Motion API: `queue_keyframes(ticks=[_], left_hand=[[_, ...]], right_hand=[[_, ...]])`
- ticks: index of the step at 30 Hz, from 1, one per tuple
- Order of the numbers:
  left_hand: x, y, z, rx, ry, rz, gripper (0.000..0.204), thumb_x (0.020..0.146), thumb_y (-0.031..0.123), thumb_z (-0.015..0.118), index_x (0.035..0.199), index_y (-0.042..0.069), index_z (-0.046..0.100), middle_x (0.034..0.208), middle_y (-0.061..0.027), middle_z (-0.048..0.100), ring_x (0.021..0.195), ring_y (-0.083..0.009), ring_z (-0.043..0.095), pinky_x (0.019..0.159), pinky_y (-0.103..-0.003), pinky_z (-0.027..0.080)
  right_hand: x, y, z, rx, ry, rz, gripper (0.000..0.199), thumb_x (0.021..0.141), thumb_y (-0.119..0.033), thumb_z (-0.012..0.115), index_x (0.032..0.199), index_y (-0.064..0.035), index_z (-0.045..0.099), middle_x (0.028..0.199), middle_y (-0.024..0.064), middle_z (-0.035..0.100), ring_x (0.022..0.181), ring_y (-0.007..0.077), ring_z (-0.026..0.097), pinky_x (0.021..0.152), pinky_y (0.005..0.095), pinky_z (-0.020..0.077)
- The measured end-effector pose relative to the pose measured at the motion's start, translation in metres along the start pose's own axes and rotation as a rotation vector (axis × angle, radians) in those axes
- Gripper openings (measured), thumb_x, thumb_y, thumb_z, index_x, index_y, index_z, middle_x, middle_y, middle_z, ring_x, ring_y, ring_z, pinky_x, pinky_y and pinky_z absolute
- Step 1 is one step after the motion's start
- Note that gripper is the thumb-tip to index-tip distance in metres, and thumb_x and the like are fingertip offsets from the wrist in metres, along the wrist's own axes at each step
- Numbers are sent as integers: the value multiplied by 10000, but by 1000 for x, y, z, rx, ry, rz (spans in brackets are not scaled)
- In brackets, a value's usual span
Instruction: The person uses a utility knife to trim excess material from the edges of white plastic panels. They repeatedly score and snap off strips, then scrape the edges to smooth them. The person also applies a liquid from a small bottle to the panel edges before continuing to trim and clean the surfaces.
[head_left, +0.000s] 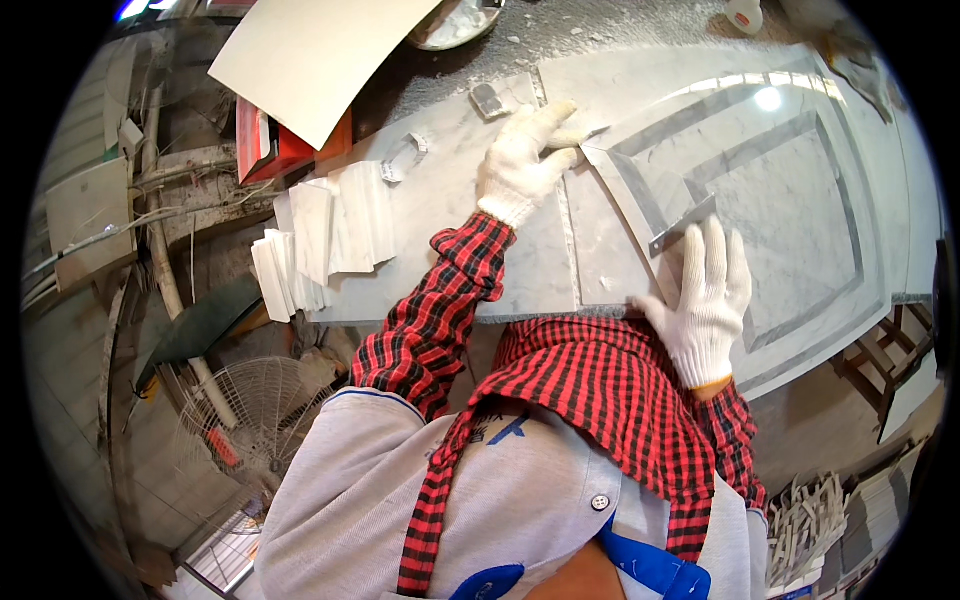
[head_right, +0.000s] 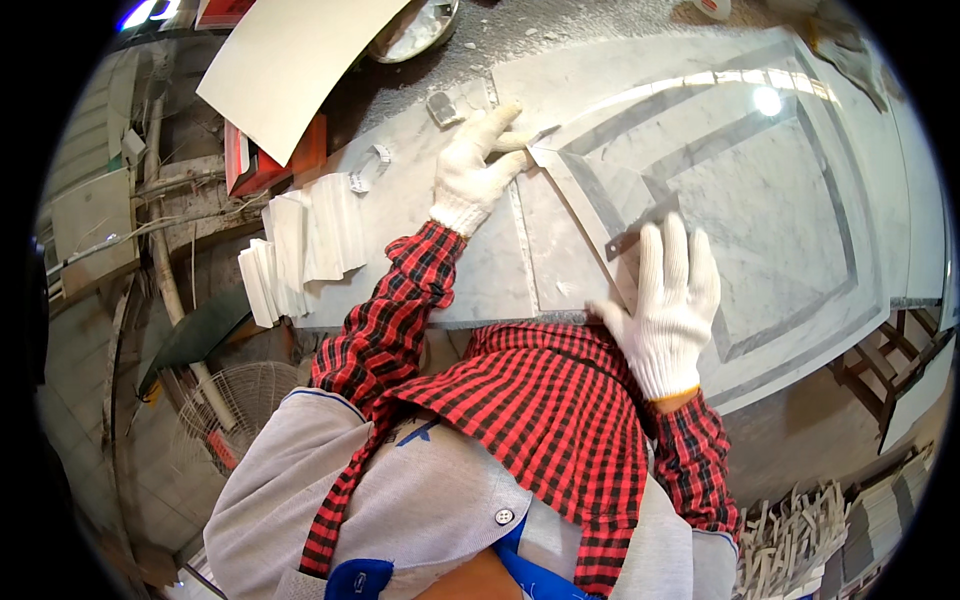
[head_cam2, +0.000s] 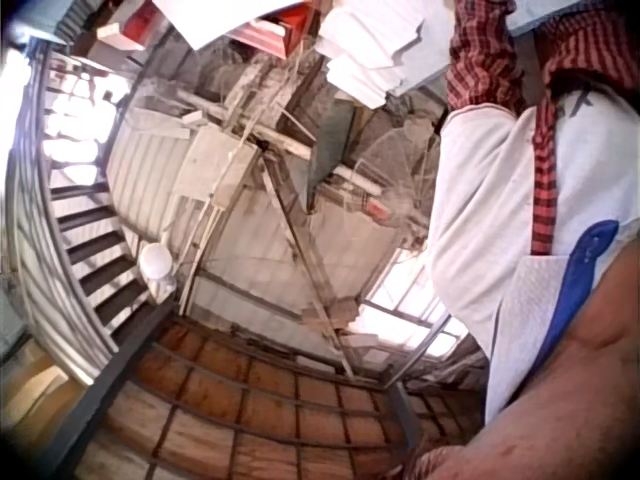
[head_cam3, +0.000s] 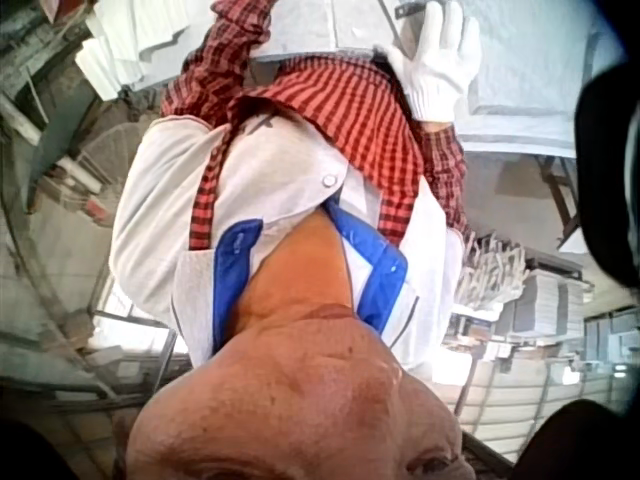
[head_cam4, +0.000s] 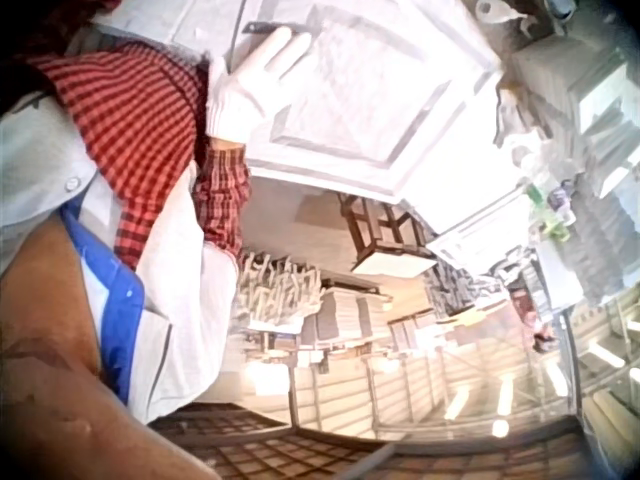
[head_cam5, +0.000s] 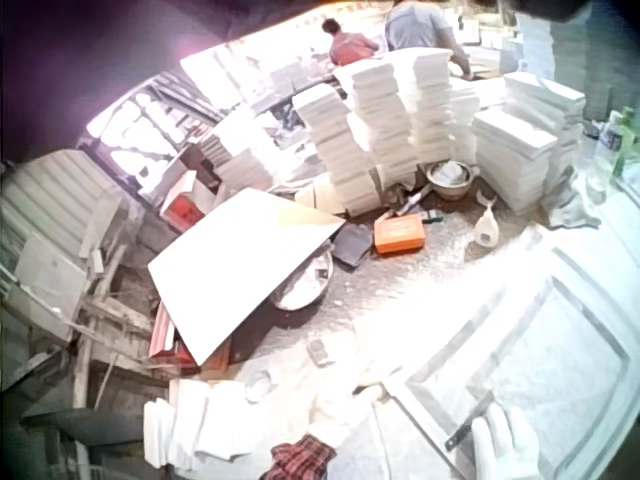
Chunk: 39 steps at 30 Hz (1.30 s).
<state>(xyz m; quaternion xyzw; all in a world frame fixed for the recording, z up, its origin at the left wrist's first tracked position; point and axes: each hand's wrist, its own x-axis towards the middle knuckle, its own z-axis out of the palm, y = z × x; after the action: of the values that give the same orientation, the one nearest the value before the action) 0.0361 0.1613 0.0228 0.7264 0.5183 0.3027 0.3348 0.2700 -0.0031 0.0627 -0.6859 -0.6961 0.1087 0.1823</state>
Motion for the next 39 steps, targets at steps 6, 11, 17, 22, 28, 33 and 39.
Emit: queue_keyframes(ticks=[6, 11, 17, 22, 28, 33, 39], left_hand=[[-1, 0, -1, 36, 14, 45, 468, 815, 96, 707, 1278, 68, 641, 1007, -55, 764, 1038, -223, 626, 948, -326, 495], [1, 6, -5, 28, -53, 27, 504, 813, 4, 706, 1306, 5, 604, 1110, -112, 707, 1043, -199, 690, 940, -305, 514], [2, -3, -3, -35, -61, 32, 506, 803, -41, 684, 1301, 5, 606, 1111, -114, 670, 1047, -207, 696, 935, -298, 522], [4, -1, -3, 27, -54, 72, 500, 795, -1, 685, 1290, 12, 618, 1074, -114, 699, 1032, -210, 674, 945, -311, 501], [3, -3, -4, 71, -27, 118, 474, 791, 44, 683, 1263, 28, 638, 1070, -106, 738, 1022, -232, 643, 956, -339, 472], [2, -6, -1, 118, -14, 128, 469, 785, 61, 689, 1251, 40, 649, 1052, -86, 758, 1029, -229, 636, 979, -348, 455], [4, -2, -4, 117, -1, 134, 465, 782, 88, 692, 1245, 60, 660, 1028, -54, 770, 1040, -236, 621, 1022, -365, 431]], right_hand=[[16, -10, -7, 34, 43, -72, 688, 535, -232, 865, 1185, -135, 664, 1326, 99, 593, 1248, 347, 524, 1044, 480, 424], [0, -5, 2, 96, 191, -160, 441, 634, -121, 805, 1061, -126, 697, 1217, 84, 650, 1136, 294, 597, 952, 427, 485], [4, -2, -20, 424, 230, -32, 329, 779, 27, 719, 1099, -44, 698, 1207, 156, 667, 1055, 309, 660, 900, 349, 528], [-2, 25, -31, 538, 221, 97, 271, 894, 27, 633, 1150, -26, 702, 1260, 168, 656, 1134, 298, 648, 974, 361, 510], [-15, 45, -51, 829, -58, 557, 237, 973, -19, 586, 1183, 7, 692, 1078, 88, 713, 877, 131, 680, 779, 246, 533], [-18, 41, -53, 1109, 32, 791, 226, 969, -50, 616, 1165, 44, 676, 1040, 98, 715, 805, 111, 660, 738, 234, 521], [0, 51, -50, 929, 57, 905, 159, 920, -86, 702, 1042, 15, 692, 873, 37, 701, 722, 71, 601, 666, 208, 458]])
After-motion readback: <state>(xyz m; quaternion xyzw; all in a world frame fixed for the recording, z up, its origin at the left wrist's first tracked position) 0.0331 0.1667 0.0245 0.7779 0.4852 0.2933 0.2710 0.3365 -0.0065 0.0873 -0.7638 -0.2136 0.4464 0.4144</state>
